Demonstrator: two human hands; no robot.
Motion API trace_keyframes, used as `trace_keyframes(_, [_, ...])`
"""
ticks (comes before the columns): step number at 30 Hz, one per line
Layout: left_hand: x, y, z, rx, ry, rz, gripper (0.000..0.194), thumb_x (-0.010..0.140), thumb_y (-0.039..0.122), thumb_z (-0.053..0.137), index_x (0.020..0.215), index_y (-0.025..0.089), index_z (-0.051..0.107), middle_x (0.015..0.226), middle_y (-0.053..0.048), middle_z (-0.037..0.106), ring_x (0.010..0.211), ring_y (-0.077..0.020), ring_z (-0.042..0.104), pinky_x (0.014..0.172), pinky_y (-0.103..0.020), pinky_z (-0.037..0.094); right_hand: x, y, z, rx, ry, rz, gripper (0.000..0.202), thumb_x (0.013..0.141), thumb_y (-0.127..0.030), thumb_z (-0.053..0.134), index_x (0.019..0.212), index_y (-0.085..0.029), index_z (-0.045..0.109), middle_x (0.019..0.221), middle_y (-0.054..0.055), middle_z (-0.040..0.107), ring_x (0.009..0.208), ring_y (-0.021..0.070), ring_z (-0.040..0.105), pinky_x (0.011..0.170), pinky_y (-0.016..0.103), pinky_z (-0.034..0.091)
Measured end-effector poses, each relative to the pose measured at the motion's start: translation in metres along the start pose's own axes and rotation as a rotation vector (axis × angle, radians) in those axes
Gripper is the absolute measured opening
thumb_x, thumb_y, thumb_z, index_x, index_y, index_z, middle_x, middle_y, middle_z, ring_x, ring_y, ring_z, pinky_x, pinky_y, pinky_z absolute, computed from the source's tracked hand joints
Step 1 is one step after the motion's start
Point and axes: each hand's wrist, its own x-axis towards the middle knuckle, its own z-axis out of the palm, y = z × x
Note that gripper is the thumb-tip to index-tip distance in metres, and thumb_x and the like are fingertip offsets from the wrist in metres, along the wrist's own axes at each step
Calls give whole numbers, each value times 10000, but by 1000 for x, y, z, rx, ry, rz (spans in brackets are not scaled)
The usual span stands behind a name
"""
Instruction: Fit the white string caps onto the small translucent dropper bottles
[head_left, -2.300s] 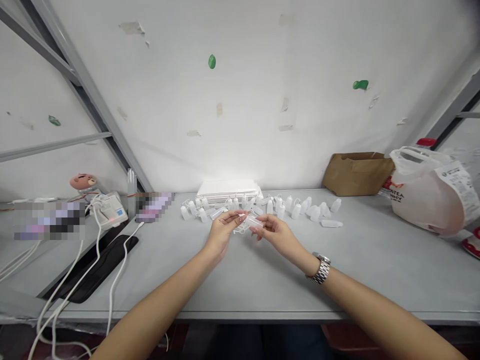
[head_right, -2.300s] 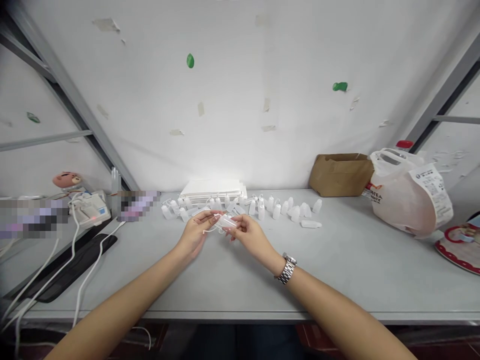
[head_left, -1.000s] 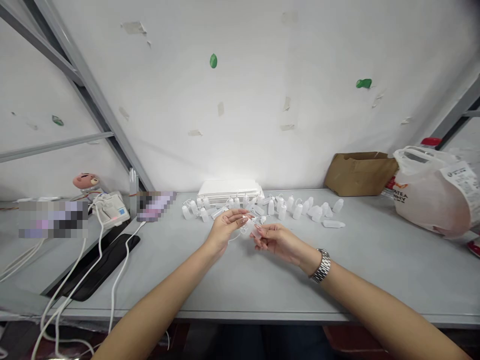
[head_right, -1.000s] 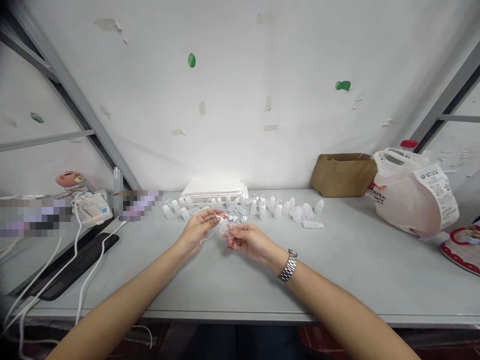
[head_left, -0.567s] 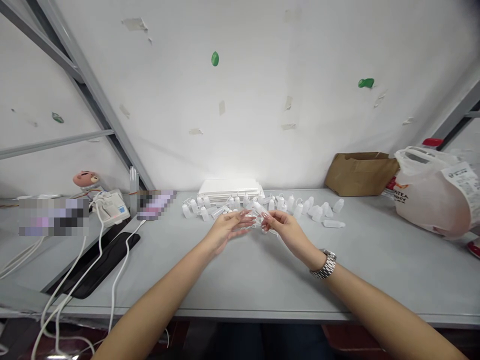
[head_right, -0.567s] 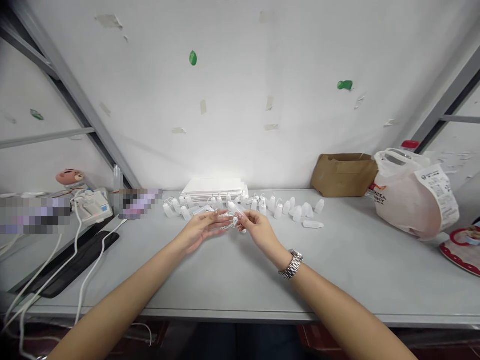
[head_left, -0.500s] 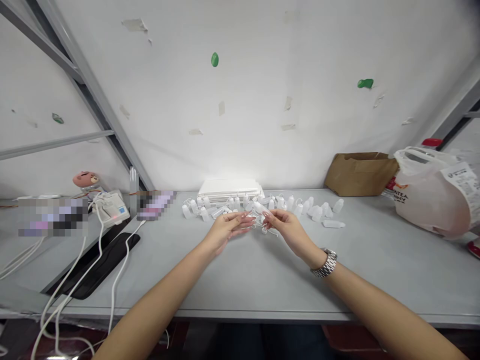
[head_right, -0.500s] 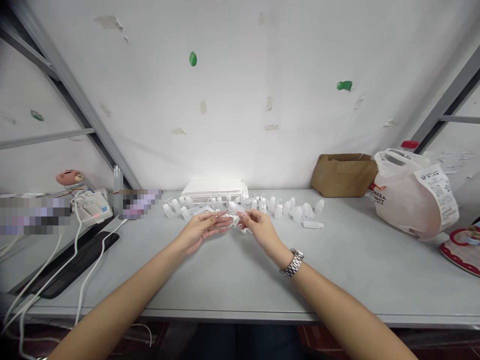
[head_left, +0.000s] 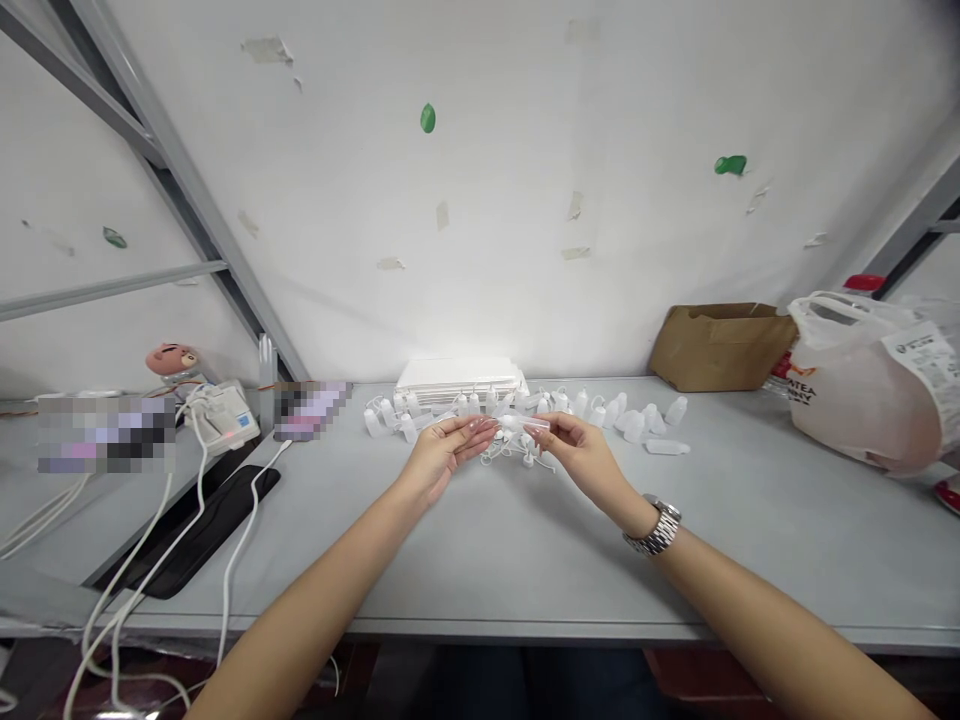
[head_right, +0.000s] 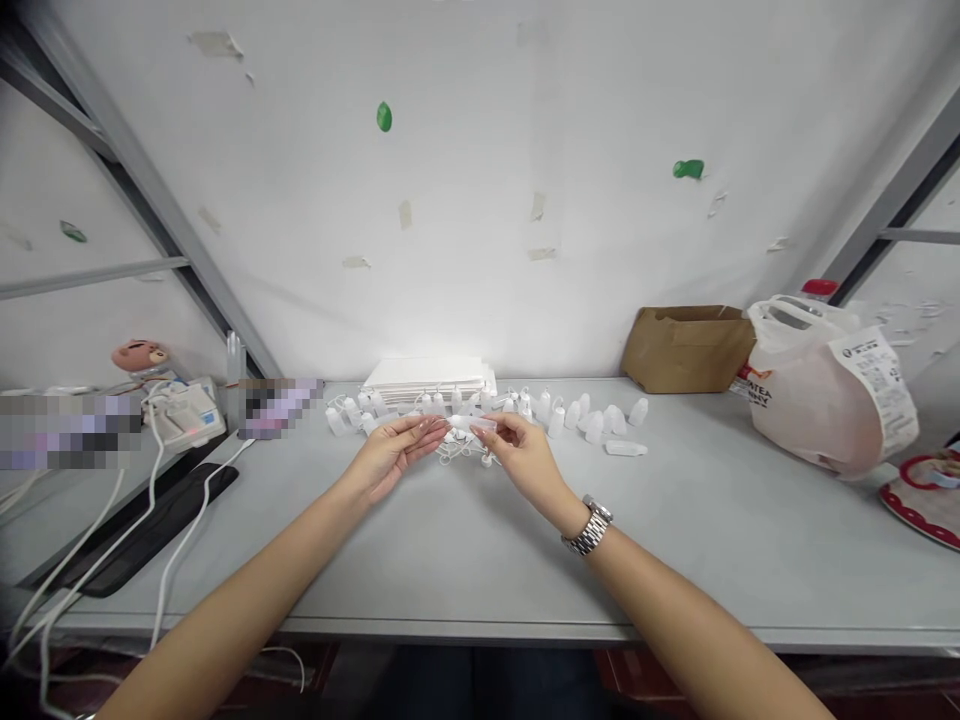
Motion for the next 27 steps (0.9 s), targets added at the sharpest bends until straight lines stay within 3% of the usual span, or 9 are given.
trace_keyframes(4, [0,-3,-1,-35,16,-35,123,731,181,636,825,107,667,963,-108,688,900,-191,641,905,-323,472,-4,1,2,-114,-5,-107,273,757,-409,575,888,-180,642,764,33,587,705,156,528,660,294,433])
trace_keyframes(13, [0,-5,-1,-37,67,-85,130,715,219,657,789,113,670,907,-91,700,787,-158,663,833,-280,508,-8,6,6,-300,17,-260,239,795,-397,544,888,-198,636,746,35,568,707,159,532,697,305,448])
trace_keyframes(18, [0,-7,-1,-1,58,-106,118,729,223,641,778,121,676,807,-73,711,734,-145,667,789,-251,518,-9,7,6,-317,34,-279,247,803,-400,534,907,-199,633,738,31,563,702,159,535,690,303,452])
trace_keyframes(27, [2,-8,-3,13,54,-89,108,733,210,630,792,137,683,840,-72,711,752,-148,665,826,-268,496,-9,3,7,-327,24,-264,230,804,-381,540,908,-197,630,737,29,562,708,159,535,697,302,448])
